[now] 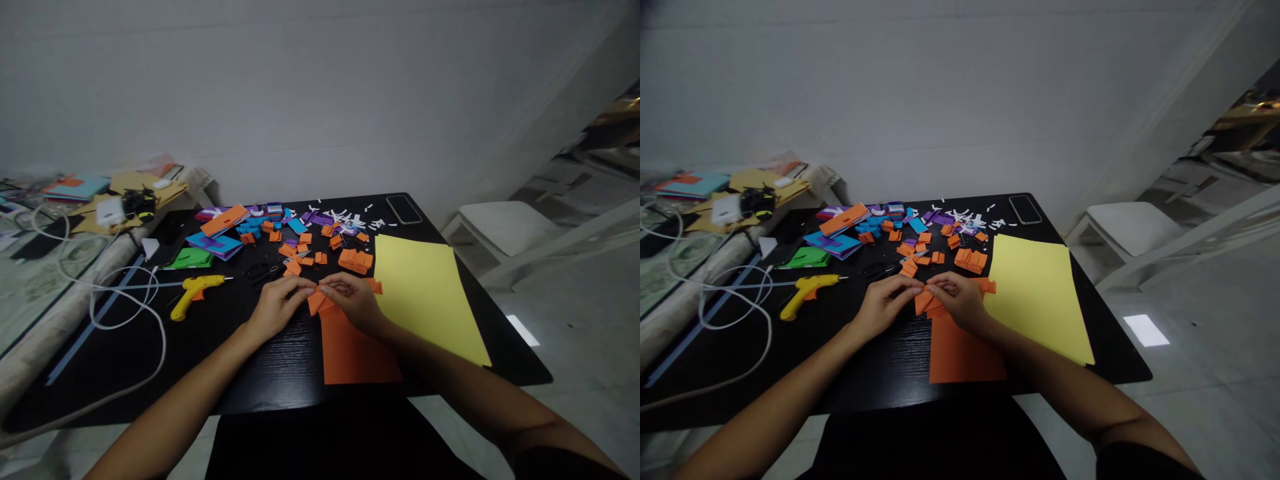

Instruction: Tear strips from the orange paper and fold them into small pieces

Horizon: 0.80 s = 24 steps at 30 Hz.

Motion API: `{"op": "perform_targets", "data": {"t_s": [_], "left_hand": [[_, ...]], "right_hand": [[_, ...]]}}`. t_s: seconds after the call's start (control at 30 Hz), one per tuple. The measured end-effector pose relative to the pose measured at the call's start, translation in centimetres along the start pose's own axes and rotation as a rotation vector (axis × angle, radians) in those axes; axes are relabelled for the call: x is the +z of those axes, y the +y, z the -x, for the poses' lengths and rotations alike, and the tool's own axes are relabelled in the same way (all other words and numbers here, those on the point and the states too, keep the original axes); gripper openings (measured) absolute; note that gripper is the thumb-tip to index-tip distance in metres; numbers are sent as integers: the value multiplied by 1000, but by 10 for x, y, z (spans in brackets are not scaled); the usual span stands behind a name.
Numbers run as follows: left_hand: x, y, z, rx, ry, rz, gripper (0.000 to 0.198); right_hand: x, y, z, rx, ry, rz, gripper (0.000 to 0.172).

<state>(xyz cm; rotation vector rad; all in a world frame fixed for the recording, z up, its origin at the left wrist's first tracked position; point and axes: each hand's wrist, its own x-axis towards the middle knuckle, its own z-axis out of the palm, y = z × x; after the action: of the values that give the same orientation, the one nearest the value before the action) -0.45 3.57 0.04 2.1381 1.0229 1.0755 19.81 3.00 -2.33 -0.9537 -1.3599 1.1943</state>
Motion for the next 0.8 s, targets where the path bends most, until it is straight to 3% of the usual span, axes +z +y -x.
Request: {"op": "perform_targets", "data": {"t_s": [0.53,0.8], "left_hand": [[-2,3,-1,-9,-34,-13,13],[-2,3,-2,-64,9,-13,15]], "right_hand": [[-2,1,0,-2,-16,45,21],[-2,-10,-1,-12,-17,94,24]]}}
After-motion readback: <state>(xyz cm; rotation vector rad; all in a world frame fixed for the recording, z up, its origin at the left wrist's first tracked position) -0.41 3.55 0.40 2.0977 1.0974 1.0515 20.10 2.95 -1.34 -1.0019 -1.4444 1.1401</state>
